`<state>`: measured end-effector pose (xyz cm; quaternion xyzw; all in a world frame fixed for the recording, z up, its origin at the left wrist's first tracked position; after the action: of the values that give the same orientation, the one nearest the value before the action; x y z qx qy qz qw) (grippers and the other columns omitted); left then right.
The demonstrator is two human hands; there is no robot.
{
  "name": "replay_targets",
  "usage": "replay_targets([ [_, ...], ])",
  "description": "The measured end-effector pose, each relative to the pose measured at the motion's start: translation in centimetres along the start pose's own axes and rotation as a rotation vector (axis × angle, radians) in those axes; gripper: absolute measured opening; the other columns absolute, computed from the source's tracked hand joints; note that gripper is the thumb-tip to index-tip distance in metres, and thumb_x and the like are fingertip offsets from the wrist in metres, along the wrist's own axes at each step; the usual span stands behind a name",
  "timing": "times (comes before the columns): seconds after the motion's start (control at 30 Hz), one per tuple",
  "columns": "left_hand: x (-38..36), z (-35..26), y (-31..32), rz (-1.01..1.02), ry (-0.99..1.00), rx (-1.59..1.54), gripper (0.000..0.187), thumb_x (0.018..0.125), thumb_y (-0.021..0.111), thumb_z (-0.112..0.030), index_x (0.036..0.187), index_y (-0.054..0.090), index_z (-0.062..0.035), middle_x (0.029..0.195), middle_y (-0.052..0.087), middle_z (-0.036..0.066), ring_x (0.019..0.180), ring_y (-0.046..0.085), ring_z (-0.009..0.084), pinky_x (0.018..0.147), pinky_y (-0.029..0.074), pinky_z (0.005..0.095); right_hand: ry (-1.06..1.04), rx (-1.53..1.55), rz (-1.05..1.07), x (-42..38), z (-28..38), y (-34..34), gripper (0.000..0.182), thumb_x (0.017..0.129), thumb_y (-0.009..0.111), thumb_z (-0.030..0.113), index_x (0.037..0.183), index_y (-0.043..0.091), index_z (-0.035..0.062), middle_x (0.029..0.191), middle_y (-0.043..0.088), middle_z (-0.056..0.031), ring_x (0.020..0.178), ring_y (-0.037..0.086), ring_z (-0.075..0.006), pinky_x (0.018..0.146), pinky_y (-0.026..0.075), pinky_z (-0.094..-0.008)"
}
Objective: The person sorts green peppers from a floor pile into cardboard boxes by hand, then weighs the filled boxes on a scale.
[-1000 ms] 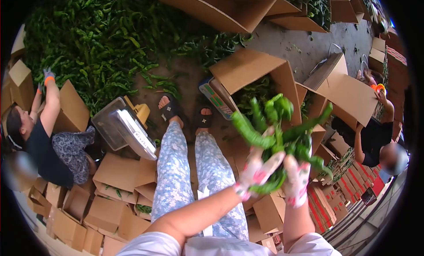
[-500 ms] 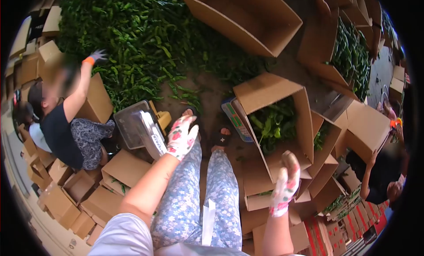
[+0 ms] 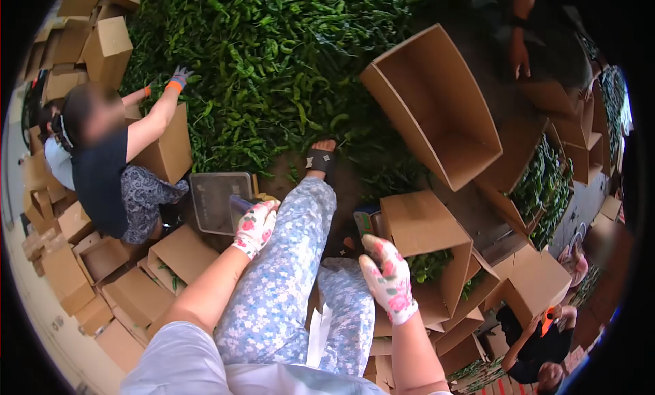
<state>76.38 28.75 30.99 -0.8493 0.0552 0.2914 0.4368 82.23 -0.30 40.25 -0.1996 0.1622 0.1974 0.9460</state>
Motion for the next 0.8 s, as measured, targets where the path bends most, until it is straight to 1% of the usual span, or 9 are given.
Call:
replay_targets([
  [0.17, 7.7, 1.8, -5.1, 0.027, -0.18, -0.191, 0.03, 0.09, 0.054, -0.01, 0.12, 0.056, -0.005, 0.117, 0.06, 0.015, 0.107, 0.059, 0.0248, 0.092, 0.046, 0.0322, 0.423, 0.333, 0.096, 12.7, -4.9, 5.4, 0.042, 0.086, 0.062, 0.016, 0.122, 0.053, -0.0028, 0.115, 0.061, -0.018, 0.105, 0.061, -0.0257, 0.089, 0.048, -0.0323],
  [0.23, 12.5, 6.2, -5.9, -0.149, -0.089, -0.257, 0.034, 0.09, 0.055, -0.011, 0.123, 0.053, -0.0052, 0.121, 0.057, 0.015, 0.111, 0.057, 0.0261, 0.094, 0.045, 0.0329, 0.373, 0.394, 0.095, 18.8, -6.9, 7.4, 0.05, 0.089, 0.06, 0.021, 0.13, 0.046, -0.0045, 0.126, 0.054, -0.019, 0.116, 0.054, -0.0238, 0.096, 0.043, -0.0313],
  [0.33, 22.7, 12.1, -7.0, -0.186, -0.311, -0.534, 0.057, 0.094, 0.055, -0.019, 0.141, 0.029, -0.0006, 0.146, 0.032, 0.018, 0.134, 0.033, 0.0283, 0.108, 0.028, 0.0352, 0.397, 0.451, -0.028, 28.5, -10.8, 9.8, 0.069, 0.088, 0.062, 0.035, 0.136, 0.036, -0.0066, 0.138, 0.042, -0.0212, 0.128, 0.042, -0.0256, 0.105, 0.033, -0.0326],
  [0.43, 33.2, 14.3, -10.8, -0.359, -0.382, -0.442, 0.07, 0.088, 0.058, -0.042, 0.14, 0.033, -0.0012, 0.142, 0.038, 0.022, 0.129, 0.04, 0.0326, 0.105, 0.032, 0.0372, 0.465, 0.43, -0.175, 37.7, -15.9, 10.9, 0.088, 0.082, 0.063, 0.053, 0.138, 0.032, -0.0077, 0.14, 0.04, -0.0215, 0.132, 0.036, -0.026, 0.108, 0.027, -0.0334],
  [0.53, 41.7, 17.2, -12.9, -0.371, -0.526, -0.098, 0.093, 0.079, 0.057, -0.063, 0.145, 0.024, -0.0057, 0.147, 0.027, 0.022, 0.135, 0.03, 0.0362, 0.11, 0.026, 0.0436, 0.426, 0.414, -0.254, 45.7, -20.0, 11.1, 0.099, 0.079, 0.061, 0.062, 0.14, 0.026, -0.0077, 0.142, 0.036, -0.0205, 0.134, 0.033, -0.0258, 0.109, 0.026, -0.034],
  [0.63, 44.8, 21.1, -10.2, -0.385, -0.725, -0.456, 0.108, 0.072, 0.056, -0.072, 0.149, 0.011, -0.0104, 0.151, 0.021, 0.019, 0.136, 0.028, 0.0358, 0.111, 0.025, 0.045, 0.498, 0.354, -0.402, 48.9, -21.6, 12.0, 0.108, 0.073, 0.061, 0.07, 0.141, 0.026, -0.0067, 0.142, 0.036, -0.0205, 0.133, 0.034, -0.0275, 0.108, 0.027, -0.0353],
  [0.7, 43.3, 18.5, -8.9, -0.363, -0.728, -0.553, 0.114, 0.068, 0.059, -0.075, 0.149, 0.011, -0.0115, 0.149, 0.025, 0.019, 0.135, 0.031, 0.0334, 0.108, 0.03, 0.0441, 0.404, 0.143, -0.473, 49.4, -21.9, 13.8, 0.096, 0.068, 0.068, 0.067, 0.127, 0.047, -0.0059, 0.126, 0.051, -0.0216, 0.118, 0.049, -0.0295, 0.098, 0.038, -0.0363],
  [0.77, 41.6, 14.8, -9.0, -0.247, -0.673, -0.645, 0.105, 0.075, 0.063, -0.064, 0.148, 0.013, -0.0078, 0.148, 0.027, 0.02, 0.133, 0.034, 0.0321, 0.107, 0.031, 0.0415, 0.379, -0.033, -0.347, 48.9, -18.5, 17.8, 0.084, 0.066, 0.078, 0.056, 0.117, 0.052, -0.0054, 0.117, 0.054, -0.0188, 0.105, 0.055, -0.0288, 0.092, 0.042, -0.0352],
  [0.8, 43.4, 14.7, -7.6, -0.308, -0.284, -1.217, 0.088, 0.087, 0.061, -0.046, 0.147, 0.014, -0.0028, 0.148, 0.026, 0.019, 0.133, 0.032, 0.0343, 0.107, 0.031, 0.0444, 0.382, -0.049, -0.352, 49.2, -19.0, 17.4, 0.084, 0.066, 0.078, 0.056, 0.117, 0.052, -0.0054, 0.117, 0.054, -0.0188, 0.105, 0.055, -0.0288, 0.092, 0.042, -0.0352],
])
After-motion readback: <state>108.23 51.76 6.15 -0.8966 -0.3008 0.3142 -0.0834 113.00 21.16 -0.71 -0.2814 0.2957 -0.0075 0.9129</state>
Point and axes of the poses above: each hand's wrist, its own x-axis towards the middle knuckle, its own y-axis out of the palm, z = x × y, the point moved 8 cm from there along x, towards the middle knuckle
